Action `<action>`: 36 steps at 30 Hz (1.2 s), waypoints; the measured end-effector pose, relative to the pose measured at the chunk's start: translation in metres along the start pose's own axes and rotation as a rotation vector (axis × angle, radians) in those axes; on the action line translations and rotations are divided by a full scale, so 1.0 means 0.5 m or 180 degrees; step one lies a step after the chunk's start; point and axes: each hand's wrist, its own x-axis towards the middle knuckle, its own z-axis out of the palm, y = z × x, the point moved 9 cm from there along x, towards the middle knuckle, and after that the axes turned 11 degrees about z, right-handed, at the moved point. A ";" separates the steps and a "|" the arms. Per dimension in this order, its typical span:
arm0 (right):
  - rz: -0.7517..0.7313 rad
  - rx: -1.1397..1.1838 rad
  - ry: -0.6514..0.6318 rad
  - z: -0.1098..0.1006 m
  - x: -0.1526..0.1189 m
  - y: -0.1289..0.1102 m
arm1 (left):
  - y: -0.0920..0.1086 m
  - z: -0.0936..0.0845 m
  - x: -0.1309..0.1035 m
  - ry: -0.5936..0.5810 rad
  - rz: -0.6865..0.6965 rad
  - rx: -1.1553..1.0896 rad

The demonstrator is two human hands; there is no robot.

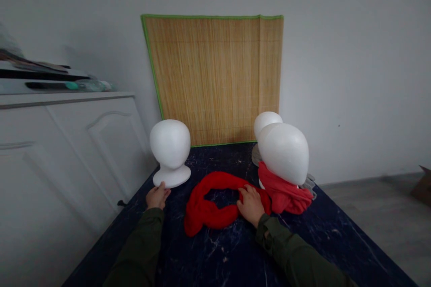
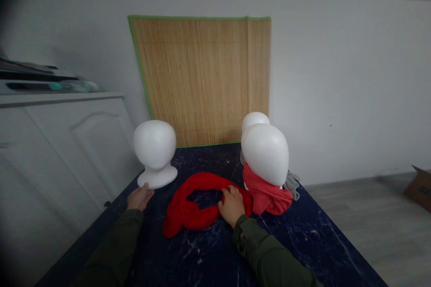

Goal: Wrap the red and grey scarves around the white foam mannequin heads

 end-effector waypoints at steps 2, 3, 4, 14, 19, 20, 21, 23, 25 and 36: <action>-0.0002 -0.0001 0.0005 -0.001 0.000 -0.001 | 0.002 0.001 0.001 -0.0024 0.0106 0.0235; -0.0005 -0.0003 0.0000 -0.001 0.000 -0.001 | 0.005 0.001 0.001 -0.0036 0.0176 0.0381; -0.0006 -0.0004 -0.0006 -0.001 -0.001 -0.001 | 0.009 0.002 0.001 -0.0055 0.0252 0.0546; -0.0025 0.0019 0.0009 -0.003 -0.002 -0.001 | 0.088 -0.015 -0.003 -0.0183 0.1308 0.2395; 0.0028 0.0001 -0.0052 -0.001 -0.002 0.000 | 0.076 -0.002 0.008 -0.0500 0.1472 0.2859; 0.0030 0.0007 -0.0071 -0.001 -0.002 0.000 | 0.071 0.002 0.009 -0.0557 0.1491 0.2924; 0.0021 0.0033 -0.0077 -0.002 -0.002 -0.001 | 0.067 0.005 0.010 -0.0607 0.1511 0.2982; -0.0034 0.0153 -0.0051 -0.007 -0.003 -0.004 | 0.061 0.011 0.008 -0.0694 0.1549 0.3074; -0.0148 0.0349 -0.0013 -0.014 -0.003 -0.011 | 0.058 0.015 0.004 -0.0768 0.1589 0.3136; -0.1082 0.1166 -0.0388 -0.040 -0.068 -0.088 | 0.105 0.086 -0.119 -0.1408 0.1858 0.2689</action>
